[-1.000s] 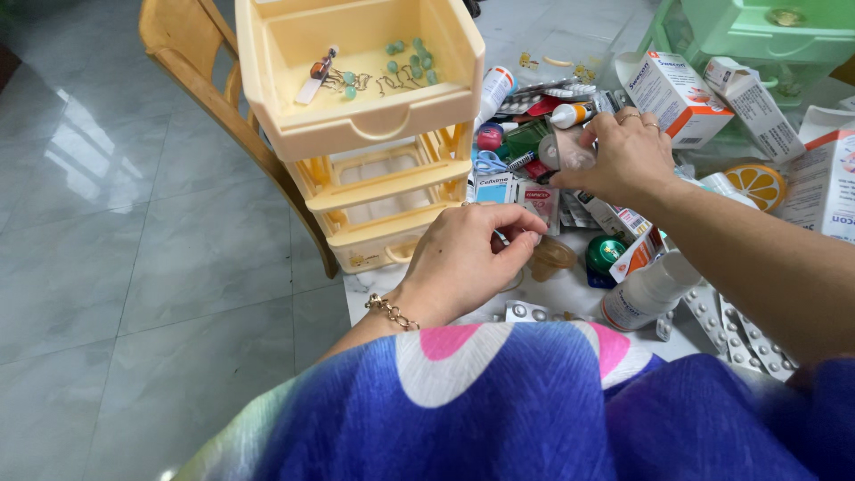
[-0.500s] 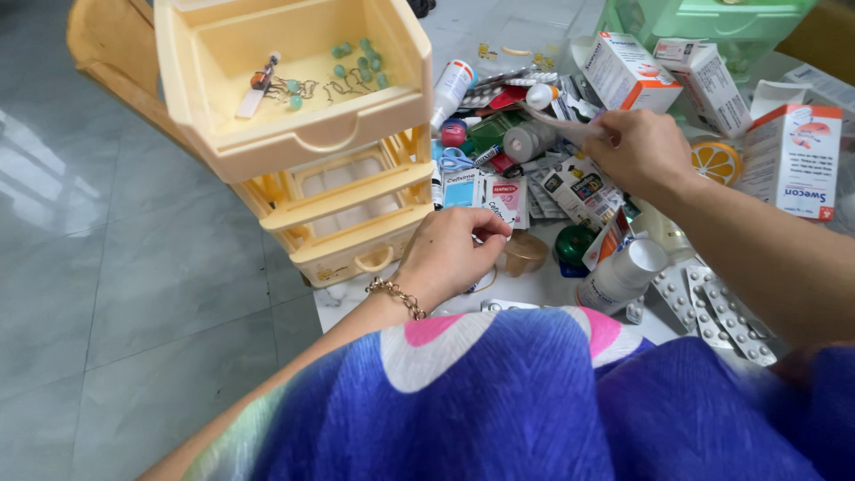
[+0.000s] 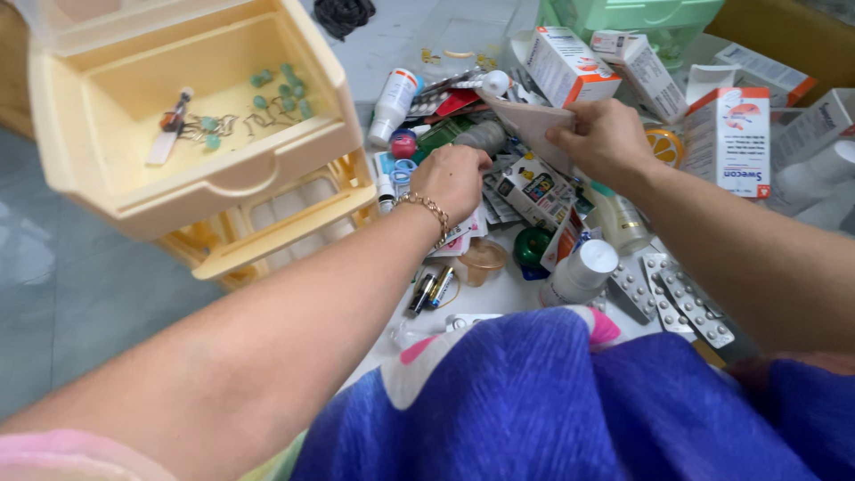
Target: The person opens a small plastic drawer unit and removes a beaded necklace, then places it back inside. They then pick up and handle several blister packs of pills and small bottles from a cluttered table, moving them around without placing them into a specific container.
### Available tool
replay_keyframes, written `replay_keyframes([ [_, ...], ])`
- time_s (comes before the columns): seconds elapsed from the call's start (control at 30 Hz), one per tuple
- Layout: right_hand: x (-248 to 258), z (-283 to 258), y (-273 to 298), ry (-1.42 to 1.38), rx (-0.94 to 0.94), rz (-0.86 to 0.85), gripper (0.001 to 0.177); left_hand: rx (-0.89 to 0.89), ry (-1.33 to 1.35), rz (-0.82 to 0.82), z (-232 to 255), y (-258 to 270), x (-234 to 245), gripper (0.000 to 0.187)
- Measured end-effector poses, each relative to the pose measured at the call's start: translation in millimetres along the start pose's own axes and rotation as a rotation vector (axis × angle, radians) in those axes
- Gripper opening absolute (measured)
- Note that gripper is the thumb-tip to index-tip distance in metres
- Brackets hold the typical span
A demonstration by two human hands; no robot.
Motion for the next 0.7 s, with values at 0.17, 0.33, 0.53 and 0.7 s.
replay_keyframes([
  [0.17, 1, 0, 1, 0.032, 0.006, 0.007, 0.028, 0.065, -0.347, -0.148, 15, -43, -21, 0.026],
  [0.33, 1, -3, 6, -0.038, -0.054, 0.003, 0.025, 0.068, -0.461, -0.164, 21, -55, -39, 0.023],
  [0.53, 1, -8, 10, 0.012, -0.026, 0.023, 0.025, 0.155, -0.275, -0.179, 13, -49, -31, 0.037],
  [0.7, -2, -19, 19, -0.083, 0.110, 0.063, 0.027, 0.373, 0.150, 0.198, -4, -50, -21, 0.044],
])
Point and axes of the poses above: each hand's wrist, its own y-axis away from the middle knuckle, its own x-axis out of the back of the hand, z = x × y, the point moved 4 cm from there along -y, towards the middle knuckle, and after that the axes turned 6 degrees about x, right-handed, at the moved point
